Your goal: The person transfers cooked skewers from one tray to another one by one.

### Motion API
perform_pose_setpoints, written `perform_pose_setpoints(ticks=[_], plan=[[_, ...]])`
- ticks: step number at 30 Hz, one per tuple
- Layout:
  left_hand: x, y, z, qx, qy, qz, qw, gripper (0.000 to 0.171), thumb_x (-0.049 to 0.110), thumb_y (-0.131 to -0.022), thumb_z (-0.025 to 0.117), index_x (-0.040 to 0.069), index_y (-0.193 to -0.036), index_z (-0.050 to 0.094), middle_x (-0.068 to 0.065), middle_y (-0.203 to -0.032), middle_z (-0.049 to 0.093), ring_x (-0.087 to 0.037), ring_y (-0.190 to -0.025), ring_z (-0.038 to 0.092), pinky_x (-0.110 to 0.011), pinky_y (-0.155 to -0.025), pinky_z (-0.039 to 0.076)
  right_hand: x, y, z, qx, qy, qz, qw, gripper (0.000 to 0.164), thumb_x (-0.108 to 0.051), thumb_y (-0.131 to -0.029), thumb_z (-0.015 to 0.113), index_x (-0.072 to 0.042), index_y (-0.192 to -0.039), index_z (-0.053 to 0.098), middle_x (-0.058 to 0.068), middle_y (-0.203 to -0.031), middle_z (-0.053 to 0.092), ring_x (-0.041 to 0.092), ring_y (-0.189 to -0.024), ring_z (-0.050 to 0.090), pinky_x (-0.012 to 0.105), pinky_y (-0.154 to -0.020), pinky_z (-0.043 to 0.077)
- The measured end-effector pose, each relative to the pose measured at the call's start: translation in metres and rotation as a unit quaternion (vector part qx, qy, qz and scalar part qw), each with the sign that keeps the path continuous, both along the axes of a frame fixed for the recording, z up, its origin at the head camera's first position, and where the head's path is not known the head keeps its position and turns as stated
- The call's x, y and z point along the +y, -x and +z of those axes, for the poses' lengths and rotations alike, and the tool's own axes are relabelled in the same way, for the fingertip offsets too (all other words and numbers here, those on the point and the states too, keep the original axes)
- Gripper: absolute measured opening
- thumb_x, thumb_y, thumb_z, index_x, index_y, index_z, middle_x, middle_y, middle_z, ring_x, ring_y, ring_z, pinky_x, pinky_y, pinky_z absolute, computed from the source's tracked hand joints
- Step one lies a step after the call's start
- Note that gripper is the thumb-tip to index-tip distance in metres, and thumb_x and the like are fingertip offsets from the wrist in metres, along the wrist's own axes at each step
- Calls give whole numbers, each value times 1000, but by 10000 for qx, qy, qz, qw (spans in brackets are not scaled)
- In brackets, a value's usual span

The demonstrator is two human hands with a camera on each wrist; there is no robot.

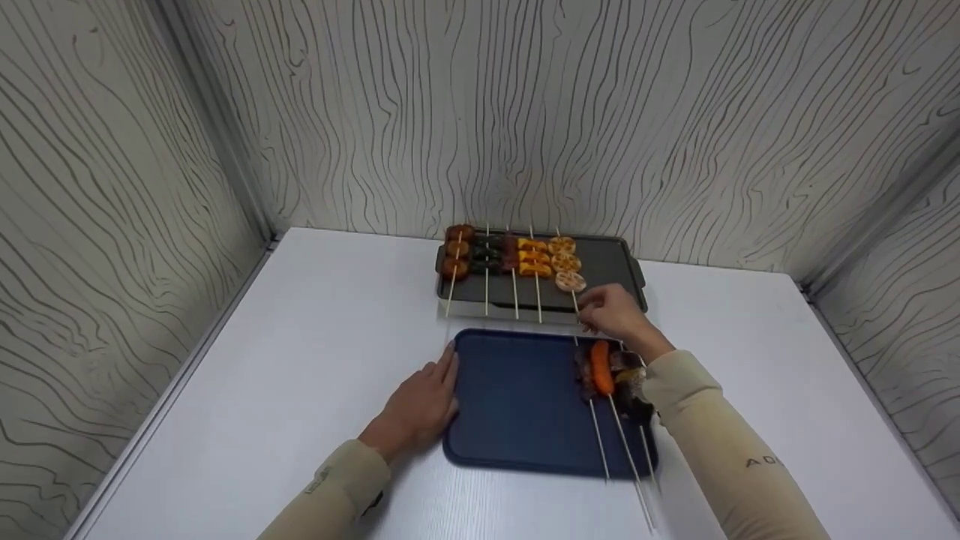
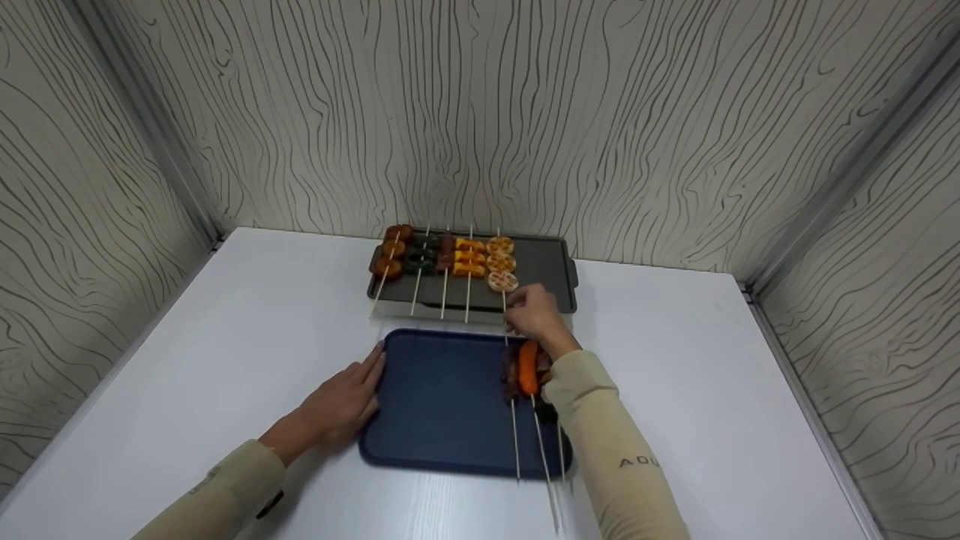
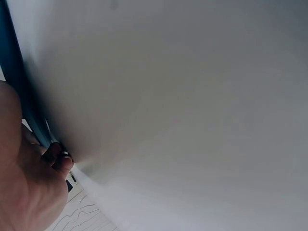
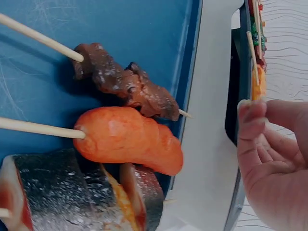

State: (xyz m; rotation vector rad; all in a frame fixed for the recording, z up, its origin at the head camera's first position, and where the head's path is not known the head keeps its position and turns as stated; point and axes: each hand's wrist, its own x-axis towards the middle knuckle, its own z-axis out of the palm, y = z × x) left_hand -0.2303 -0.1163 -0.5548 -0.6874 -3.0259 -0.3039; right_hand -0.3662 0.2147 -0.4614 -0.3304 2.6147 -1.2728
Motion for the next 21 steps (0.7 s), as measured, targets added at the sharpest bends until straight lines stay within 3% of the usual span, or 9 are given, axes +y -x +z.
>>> perform_pose_setpoints(ticks=[9, 14, 21], plan=[[-1, 1, -3, 211, -122, -80, 9997, 62, 20, -101, 43, -11, -154, 33, -24, -164, 28, -32, -123, 53, -42, -100, 48, 17, -2, 11, -445, 596, 502, 9960, 44, 0, -97, 50, 20, -136, 51, 31, -114, 62, 21, -81, 66, 33, -73, 58], [-1, 1, -3, 148, -84, -45, 9998, 62, 20, -102, 43, -11, -154, 32, -23, -165, 27, -31, -123, 54, -42, -99, 48, 27, -6, 17, -646, 723, 627, 9933, 46, -3, -98, 52, 19, -139, 48, 29, -118, 61, 20, -83, 62, 35, -78, 57], [-1, 1, -2, 104, -73, -21, 9999, 63, 22, -102, 43, -10, -155, 32, -23, -165, 27, -32, -124, 53, -42, -101, 48, 44, -14, 25, -709, 977, 520, 9913, 40, -5, -100, 55, 18, -132, 48, 15, -100, 63, 15, -78, 60, 30, -74, 56]])
